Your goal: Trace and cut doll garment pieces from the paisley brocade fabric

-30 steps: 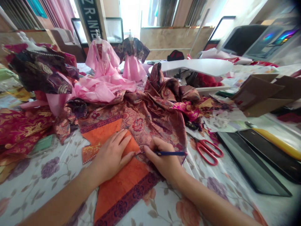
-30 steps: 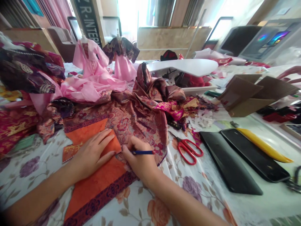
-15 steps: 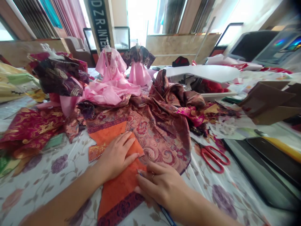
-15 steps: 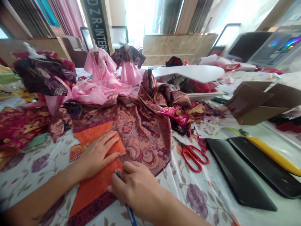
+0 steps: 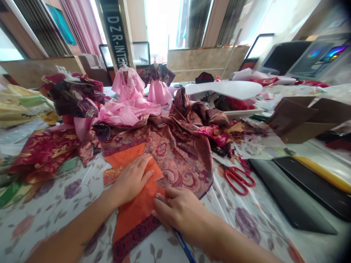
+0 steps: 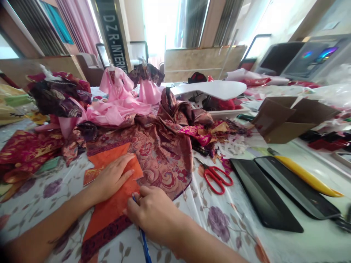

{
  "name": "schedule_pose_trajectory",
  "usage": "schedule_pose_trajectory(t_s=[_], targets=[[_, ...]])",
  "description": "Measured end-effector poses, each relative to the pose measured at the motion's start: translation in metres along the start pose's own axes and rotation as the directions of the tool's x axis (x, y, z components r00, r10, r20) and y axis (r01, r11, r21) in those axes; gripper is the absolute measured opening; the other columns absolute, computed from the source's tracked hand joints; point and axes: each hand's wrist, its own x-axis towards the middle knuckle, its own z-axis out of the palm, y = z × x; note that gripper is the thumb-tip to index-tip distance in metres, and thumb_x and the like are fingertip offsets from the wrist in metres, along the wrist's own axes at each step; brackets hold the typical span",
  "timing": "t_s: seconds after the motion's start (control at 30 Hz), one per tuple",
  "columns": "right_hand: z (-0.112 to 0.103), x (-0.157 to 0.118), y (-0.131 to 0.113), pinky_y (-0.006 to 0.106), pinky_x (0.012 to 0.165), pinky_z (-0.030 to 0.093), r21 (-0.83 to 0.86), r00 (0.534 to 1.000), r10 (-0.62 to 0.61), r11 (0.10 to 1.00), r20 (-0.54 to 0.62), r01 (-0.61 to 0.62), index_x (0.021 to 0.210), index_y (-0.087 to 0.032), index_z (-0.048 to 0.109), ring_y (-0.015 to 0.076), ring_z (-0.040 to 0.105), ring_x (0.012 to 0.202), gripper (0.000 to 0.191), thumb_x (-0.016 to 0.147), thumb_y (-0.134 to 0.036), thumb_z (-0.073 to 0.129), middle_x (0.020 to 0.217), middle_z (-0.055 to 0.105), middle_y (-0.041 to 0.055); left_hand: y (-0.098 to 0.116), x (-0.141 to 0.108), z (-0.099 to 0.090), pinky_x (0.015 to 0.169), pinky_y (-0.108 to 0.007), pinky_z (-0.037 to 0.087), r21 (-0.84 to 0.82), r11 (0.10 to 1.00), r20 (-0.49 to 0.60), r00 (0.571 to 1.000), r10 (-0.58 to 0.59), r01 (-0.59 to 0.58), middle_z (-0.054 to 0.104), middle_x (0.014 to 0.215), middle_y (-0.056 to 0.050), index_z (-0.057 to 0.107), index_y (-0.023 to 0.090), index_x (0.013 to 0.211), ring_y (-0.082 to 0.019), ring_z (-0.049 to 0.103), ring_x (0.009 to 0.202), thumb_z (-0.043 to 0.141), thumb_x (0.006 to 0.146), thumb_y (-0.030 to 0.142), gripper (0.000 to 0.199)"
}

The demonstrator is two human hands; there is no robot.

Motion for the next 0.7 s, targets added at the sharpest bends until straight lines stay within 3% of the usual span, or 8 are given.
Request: schedule_pose_trajectory(t_s=[0.17,0.33,0.43,0.57,0.7], targets=[[0.003,0.0,0.002,0.029,0.056,0.03,-0.012,0.999,-0.038,0.999,0.001,0.038,0.072,-0.018,0.052,0.0146,0.038,0.055,0.024,0.094,-0.015,0.043,0.061,0.055,0.0004,-0.002,0.002,-0.003,0.112,-0.043,0.032,-0.06,0.996,-0.074,0.995,-0.073,0.069,0.043,0.143,-0.011,0.046,0.016,0.131,-0.022,0.038,0.134,0.038,0.096,0.03,0.039],[0.003,0.0,0.004,0.028,0.056,0.029,-0.006,0.998,-0.054,0.999,-0.016,0.054,0.072,-0.018,0.051,0.014,0.037,0.054,0.023,0.094,-0.015,0.045,0.06,0.053,-0.0001,-0.007,0.003,-0.02,0.107,-0.042,0.039,-0.133,0.988,-0.158,0.983,-0.094,0.073,0.056,0.13,-0.009,0.06,0.016,0.116,-0.021,0.051,0.123,0.039,0.096,0.025,0.03],[0.002,0.0,0.005,0.029,0.055,0.028,0.005,0.997,-0.074,0.997,-0.002,0.074,0.072,-0.018,0.05,0.0138,0.037,0.054,0.021,0.091,-0.014,0.046,0.06,0.053,-0.0003,0.002,-0.001,-0.027,0.104,-0.043,0.043,-0.139,0.989,-0.205,0.976,-0.077,0.048,0.063,0.121,-0.009,0.062,0.016,0.111,-0.021,0.057,0.116,0.041,0.095,0.026,0.029],[0.002,-0.002,0.006,0.029,0.054,0.028,0.008,0.998,-0.061,0.998,0.012,0.06,0.071,-0.018,0.051,0.0144,0.038,0.055,0.019,0.09,-0.014,0.047,0.059,0.052,0.0002,0.026,-0.014,-0.022,0.104,-0.037,0.045,-0.134,0.989,-0.075,0.996,0.048,-0.057,0.061,0.127,-0.006,0.06,0.018,0.118,-0.018,0.055,0.119,0.039,0.096,0.024,0.03],[0.001,-0.003,0.005,0.027,0.056,0.032,0.095,0.999,-0.028,0.995,0.04,0.024,0.068,-0.018,0.051,0.0141,0.044,0.059,0.021,0.087,-0.011,0.048,0.062,0.056,0.002,0.038,-0.021,-0.007,0.109,-0.04,0.039,-0.073,0.991,0.047,0.992,0.119,-0.115,0.047,0.142,-0.01,0.046,0.014,0.134,-0.02,0.039,0.134,0.037,0.096,0.023,0.04]])
